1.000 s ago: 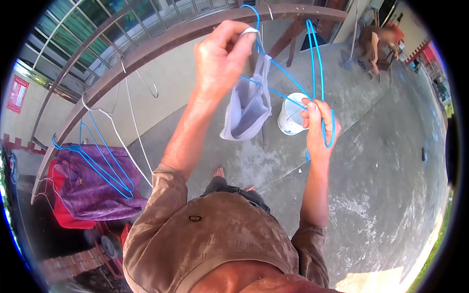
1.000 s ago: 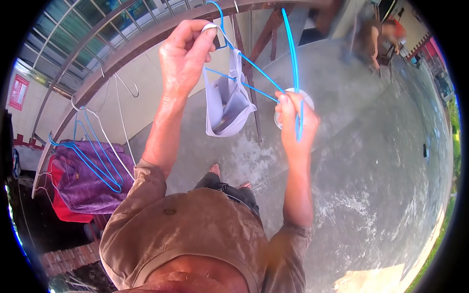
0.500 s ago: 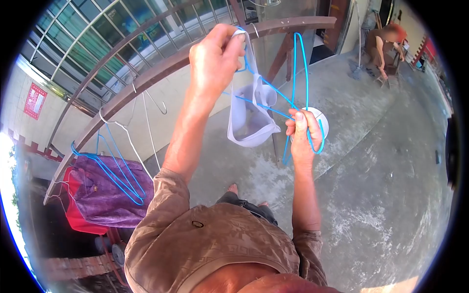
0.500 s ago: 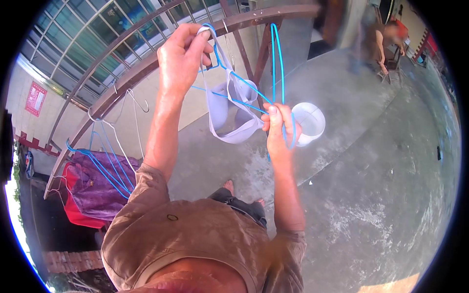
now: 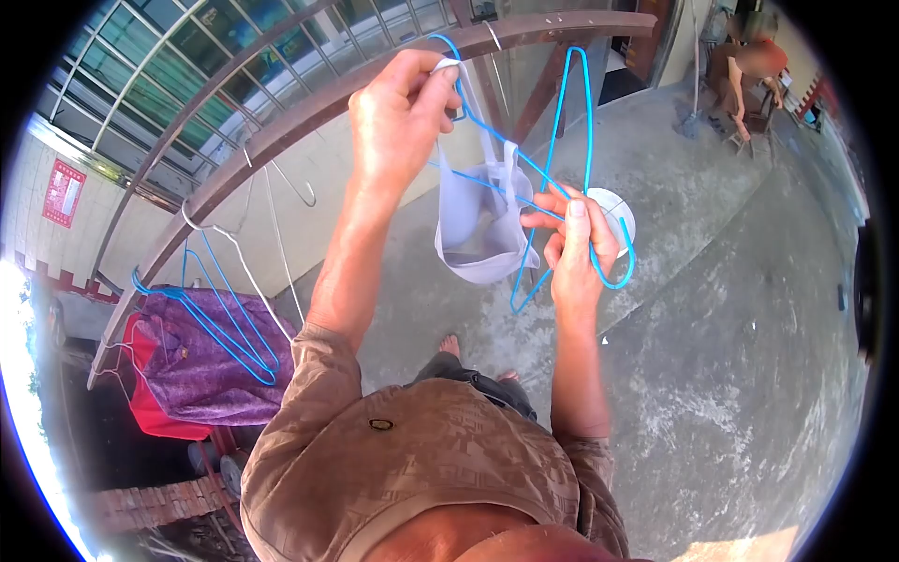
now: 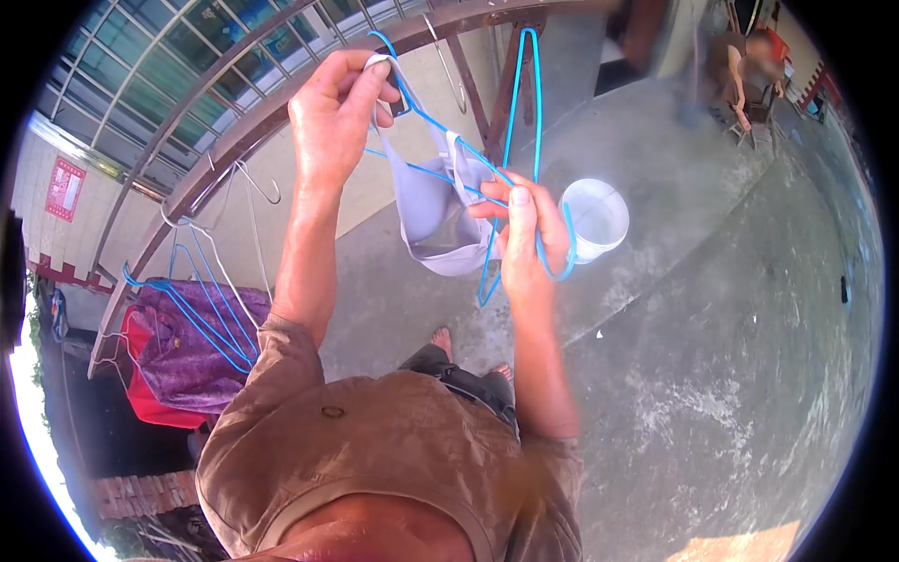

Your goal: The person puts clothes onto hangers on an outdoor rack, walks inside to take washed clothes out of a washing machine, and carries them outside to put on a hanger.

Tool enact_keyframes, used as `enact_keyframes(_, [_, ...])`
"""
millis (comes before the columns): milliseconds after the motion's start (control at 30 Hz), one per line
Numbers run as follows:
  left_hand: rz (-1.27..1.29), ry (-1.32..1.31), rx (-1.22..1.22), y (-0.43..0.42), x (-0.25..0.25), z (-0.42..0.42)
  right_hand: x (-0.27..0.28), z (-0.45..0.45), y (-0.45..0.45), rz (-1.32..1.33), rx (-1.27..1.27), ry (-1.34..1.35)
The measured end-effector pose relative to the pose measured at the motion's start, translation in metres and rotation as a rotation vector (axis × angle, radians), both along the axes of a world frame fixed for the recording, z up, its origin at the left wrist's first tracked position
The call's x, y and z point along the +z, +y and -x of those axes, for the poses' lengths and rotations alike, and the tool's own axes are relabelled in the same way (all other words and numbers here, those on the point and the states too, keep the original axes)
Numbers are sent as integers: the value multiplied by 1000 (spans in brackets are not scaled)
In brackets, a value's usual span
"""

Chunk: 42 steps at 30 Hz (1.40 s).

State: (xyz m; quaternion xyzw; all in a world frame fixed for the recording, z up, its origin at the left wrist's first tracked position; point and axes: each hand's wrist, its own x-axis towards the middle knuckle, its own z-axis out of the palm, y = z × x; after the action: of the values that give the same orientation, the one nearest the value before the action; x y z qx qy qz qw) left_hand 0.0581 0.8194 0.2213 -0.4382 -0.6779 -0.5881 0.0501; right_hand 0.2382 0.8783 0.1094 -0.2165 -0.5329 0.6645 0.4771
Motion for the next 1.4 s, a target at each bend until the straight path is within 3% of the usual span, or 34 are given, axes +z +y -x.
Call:
enact_keyframes(133, [-3,-25,-6,-5,-2,3,-8,8,-12,-93,-82,31])
enact_keyframes(467, [11,-111,-86,-11,-25,9,-17,21,-14,15,-106,196])
enact_keyframes(700, [119,-248,-306,-12,-36,-19,-17,18,-17,39,-127,147])
enact_keyframes(767, [181,-56,-491,-11,-48,-26,-16,17,-18,37,-130,122])
enact_keyframes(800, [214,203,-535,-11,-54,-21,-16,16,-17,41,-135,117])
enact_keyframes(833, [217,198,-540,-17,-60,-21,-16,16,-16,27,-129,110])
enact_keyframes(933, [123,-316,-445,-30,-73,-29,-13,16,-12,7,-125,110])
enact_keyframes(1033, [117,-240,-262,-17,-99,-26,-16,14,-16,5,-119,112])
enact_keyframes(1400, [76,-155,-251,-6,-78,-28,-14,24,-20,-85,-140,243])
